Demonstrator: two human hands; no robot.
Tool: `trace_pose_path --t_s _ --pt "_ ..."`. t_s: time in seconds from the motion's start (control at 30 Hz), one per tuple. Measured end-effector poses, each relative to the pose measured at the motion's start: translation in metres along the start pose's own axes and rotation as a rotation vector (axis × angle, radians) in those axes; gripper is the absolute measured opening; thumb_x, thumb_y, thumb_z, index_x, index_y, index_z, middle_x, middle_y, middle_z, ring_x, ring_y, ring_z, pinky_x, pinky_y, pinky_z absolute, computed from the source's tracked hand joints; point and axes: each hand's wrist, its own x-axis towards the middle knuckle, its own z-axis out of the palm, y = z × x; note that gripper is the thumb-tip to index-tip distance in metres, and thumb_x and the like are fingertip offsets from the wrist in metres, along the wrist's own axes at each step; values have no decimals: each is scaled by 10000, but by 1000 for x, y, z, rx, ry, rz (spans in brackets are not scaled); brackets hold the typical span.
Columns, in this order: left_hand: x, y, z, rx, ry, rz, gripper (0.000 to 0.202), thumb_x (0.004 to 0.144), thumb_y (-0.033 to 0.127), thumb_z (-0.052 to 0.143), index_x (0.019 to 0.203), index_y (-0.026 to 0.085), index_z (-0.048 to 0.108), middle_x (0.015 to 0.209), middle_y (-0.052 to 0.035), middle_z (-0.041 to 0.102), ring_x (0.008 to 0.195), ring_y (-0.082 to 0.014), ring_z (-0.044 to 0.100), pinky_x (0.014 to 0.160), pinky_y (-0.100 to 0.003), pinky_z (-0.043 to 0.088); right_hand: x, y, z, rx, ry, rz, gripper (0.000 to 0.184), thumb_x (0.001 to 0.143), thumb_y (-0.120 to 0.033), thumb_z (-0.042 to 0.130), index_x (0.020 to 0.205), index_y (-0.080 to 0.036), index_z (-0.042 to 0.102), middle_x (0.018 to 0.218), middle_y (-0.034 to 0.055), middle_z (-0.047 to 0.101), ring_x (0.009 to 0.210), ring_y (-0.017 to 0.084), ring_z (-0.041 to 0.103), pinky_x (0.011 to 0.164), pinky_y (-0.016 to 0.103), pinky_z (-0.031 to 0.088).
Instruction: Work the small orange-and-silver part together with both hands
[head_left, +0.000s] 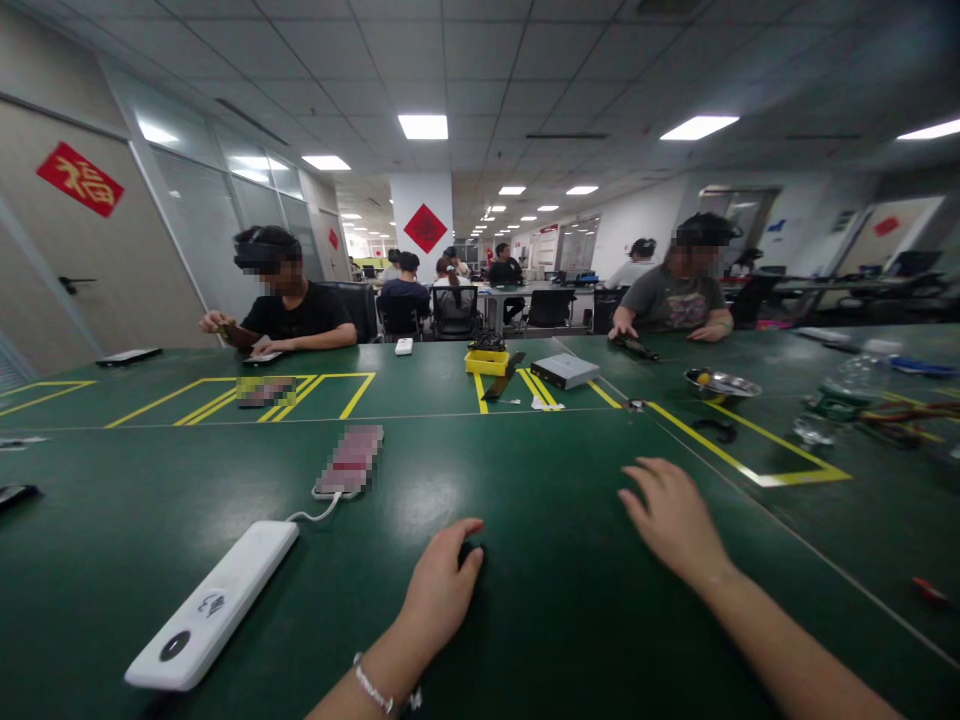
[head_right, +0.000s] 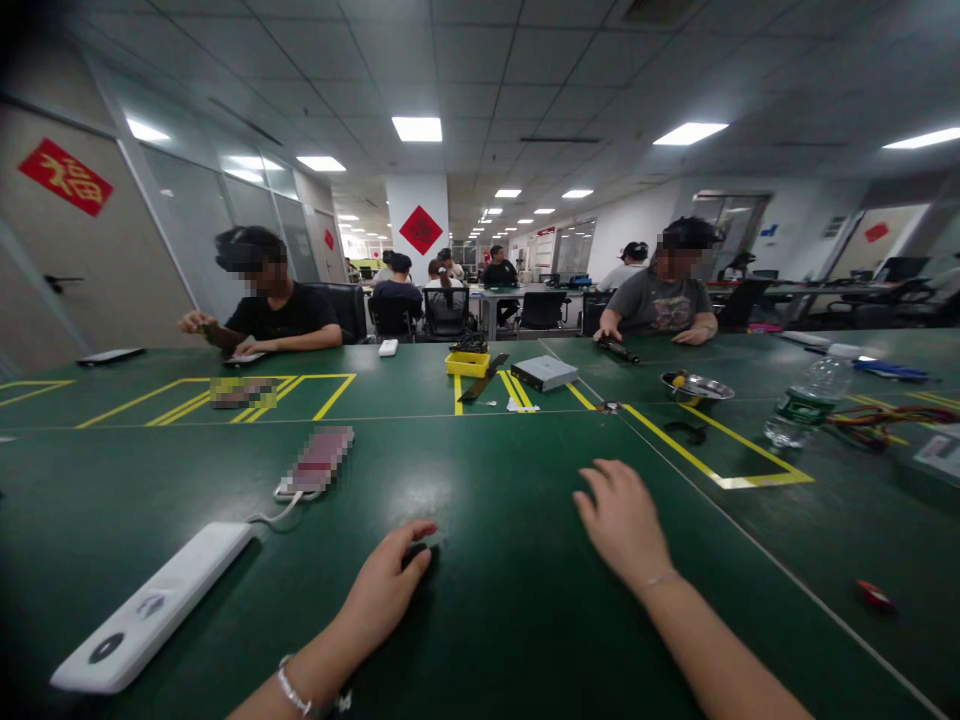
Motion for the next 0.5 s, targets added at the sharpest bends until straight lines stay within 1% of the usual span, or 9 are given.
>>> trace_pose_path --t_s 0.07,0.13,0.2,0.23,0.27,0.3,0.37,0.43,0.5 --pt "-1 0 1 61 -18 53 386 748 226 460 1134 217 474 1181 -50 518 1102 -181 447 957 -354 314 -7 -63 12 153 -179 -197 425 790 -407 390 1159 -218 480 1274 67 378 1214 239 234 994 431 182" --pt "-2 0 2 123 -61 125 439 721 204 494 1158 229 458 1221 -40 491 1150 -189 399 993 -373 268 -21 -108 20 293 -353 -367 468 785 -423 402 1227 -268 407 1327 30 317 1237 237 191 1007 451 132" --pt "-3 0 4 184 -115 176 461 698 193 520 1152 249 464 1224 -24 493 1169 -199 377 1009 -397 239 -32 -132 23 396 -488 -487 507 772 -431 429 1256 -301 356 1331 14 316 1237 239 199 1004 463 127" --pt "-3 0 4 209 -134 185 466 691 194 529 1149 256 468 1217 -20 501 1168 -206 378 1010 -409 232 -33 -134 23 425 -519 -516 504 767 -434 437 1249 -308 365 1317 11 340 1227 239 225 1000 461 145" --pt "-3 -1 4 228 -144 186 469 688 196 533 1148 259 468 1210 -20 508 1165 -211 382 1009 -418 229 -31 -130 23 438 -516 -515 483 766 -434 439 1231 -306 394 1291 13 377 1206 237 267 992 451 178" --pt "-4 -1 4 237 -146 182 471 687 200 534 1150 258 467 1205 -24 512 1160 -214 388 1006 -421 231 -27 -121 21 436 -472 -476 447 769 -429 435 1196 -296 442 1250 23 425 1171 233 322 976 436 222" --pt "-4 -1 3 234 -139 169 464 695 214 531 1153 249 467 1192 -37 520 1149 -219 400 997 -419 247 -12 -85 16 371 -287 -302 360 771 -403 429 1074 -254 555 1121 64 519 1059 229 427 916 412 308" --pt "-4 -1 2 218 -130 159 452 698 219 527 1146 247 474 1178 -43 528 1137 -222 412 987 -415 264 2 -31 8 202 -84 -53 311 748 -376 448 942 -203 617 997 121 550 958 249 472 834 422 359" --pt "-4 -1 2 208 -127 157 442 696 207 521 1134 251 483 1168 -39 534 1132 -220 417 982 -411 273 8 34 -1 -54 -8 185 309 708 -373 476 866 -157 631 969 190 522 945 304 460 749 459 364"
